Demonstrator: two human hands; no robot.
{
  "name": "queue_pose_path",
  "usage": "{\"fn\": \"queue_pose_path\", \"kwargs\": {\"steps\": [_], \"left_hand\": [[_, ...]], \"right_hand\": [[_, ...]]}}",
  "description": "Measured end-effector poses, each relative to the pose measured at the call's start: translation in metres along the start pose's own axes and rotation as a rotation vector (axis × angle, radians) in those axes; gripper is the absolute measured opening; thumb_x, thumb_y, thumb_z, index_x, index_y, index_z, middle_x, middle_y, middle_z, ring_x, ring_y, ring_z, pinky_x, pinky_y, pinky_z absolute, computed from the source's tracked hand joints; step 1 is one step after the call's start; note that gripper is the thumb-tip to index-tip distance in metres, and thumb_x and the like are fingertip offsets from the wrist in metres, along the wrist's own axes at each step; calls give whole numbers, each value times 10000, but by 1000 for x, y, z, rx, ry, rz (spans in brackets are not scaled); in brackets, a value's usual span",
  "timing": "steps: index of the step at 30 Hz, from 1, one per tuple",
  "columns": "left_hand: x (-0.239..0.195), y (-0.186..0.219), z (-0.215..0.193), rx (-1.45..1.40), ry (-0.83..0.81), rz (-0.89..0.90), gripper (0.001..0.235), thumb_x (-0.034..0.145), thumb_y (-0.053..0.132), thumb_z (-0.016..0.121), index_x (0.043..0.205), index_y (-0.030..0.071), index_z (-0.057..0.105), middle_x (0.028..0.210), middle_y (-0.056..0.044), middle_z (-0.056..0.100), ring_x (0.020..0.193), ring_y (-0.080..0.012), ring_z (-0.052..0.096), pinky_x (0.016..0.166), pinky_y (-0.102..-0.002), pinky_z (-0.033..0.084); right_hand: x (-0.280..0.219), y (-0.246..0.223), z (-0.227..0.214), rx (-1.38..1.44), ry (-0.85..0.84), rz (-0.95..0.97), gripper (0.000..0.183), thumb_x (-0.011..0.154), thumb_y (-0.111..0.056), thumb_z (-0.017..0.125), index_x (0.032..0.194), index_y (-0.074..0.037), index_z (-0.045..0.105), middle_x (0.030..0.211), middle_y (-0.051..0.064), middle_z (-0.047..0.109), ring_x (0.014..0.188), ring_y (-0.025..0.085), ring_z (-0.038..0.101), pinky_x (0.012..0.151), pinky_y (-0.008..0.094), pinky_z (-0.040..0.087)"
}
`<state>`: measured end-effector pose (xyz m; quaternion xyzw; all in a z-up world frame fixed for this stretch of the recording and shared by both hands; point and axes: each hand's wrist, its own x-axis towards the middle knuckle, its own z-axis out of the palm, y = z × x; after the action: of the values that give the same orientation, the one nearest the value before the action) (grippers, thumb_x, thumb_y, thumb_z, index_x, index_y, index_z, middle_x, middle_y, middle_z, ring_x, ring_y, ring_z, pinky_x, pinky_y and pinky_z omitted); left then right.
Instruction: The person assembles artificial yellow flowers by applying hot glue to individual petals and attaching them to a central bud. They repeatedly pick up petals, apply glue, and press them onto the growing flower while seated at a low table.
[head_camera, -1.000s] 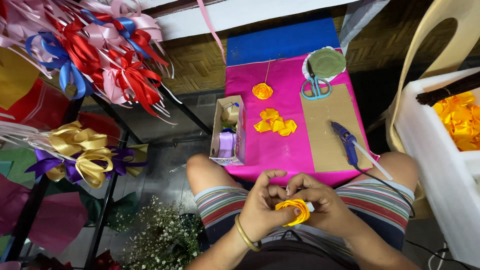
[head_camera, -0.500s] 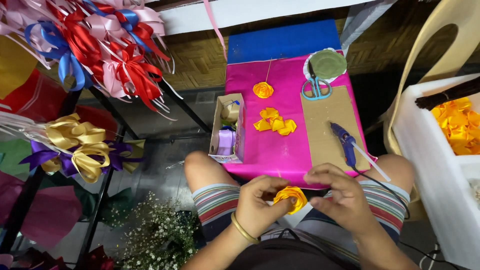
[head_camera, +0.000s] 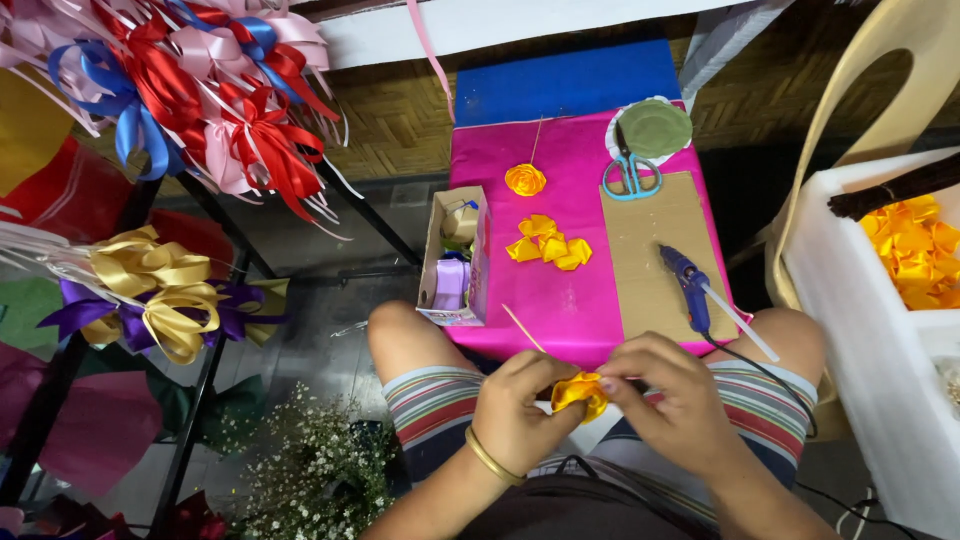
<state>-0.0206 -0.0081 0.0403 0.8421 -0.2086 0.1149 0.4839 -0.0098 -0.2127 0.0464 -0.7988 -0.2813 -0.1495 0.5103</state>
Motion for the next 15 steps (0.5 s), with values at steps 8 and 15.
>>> {"fn": "queue_pose_path", "kwargs": {"steps": [8,15], "left_hand": [[-3,-33,7,-314,87,-268,255,729,25,820,975,73,772,842,-20,693,663,-77,585,579,-211,470],[-6,-54,14,-835,76,-478,288,832,47,792,1116,10,757,984,-92,762,860,-166,694,731,-303,619]], "right_hand": [[-24,30,-14,103,350,98,214,1047,-243,539,920,-106,646,908,56,642,886,181,635,851,311,537],[-30,80,-10,83,365,104,150,1056,-194,583,958,-144,684,910,75,657,824,189,622,748,310,513]]}}
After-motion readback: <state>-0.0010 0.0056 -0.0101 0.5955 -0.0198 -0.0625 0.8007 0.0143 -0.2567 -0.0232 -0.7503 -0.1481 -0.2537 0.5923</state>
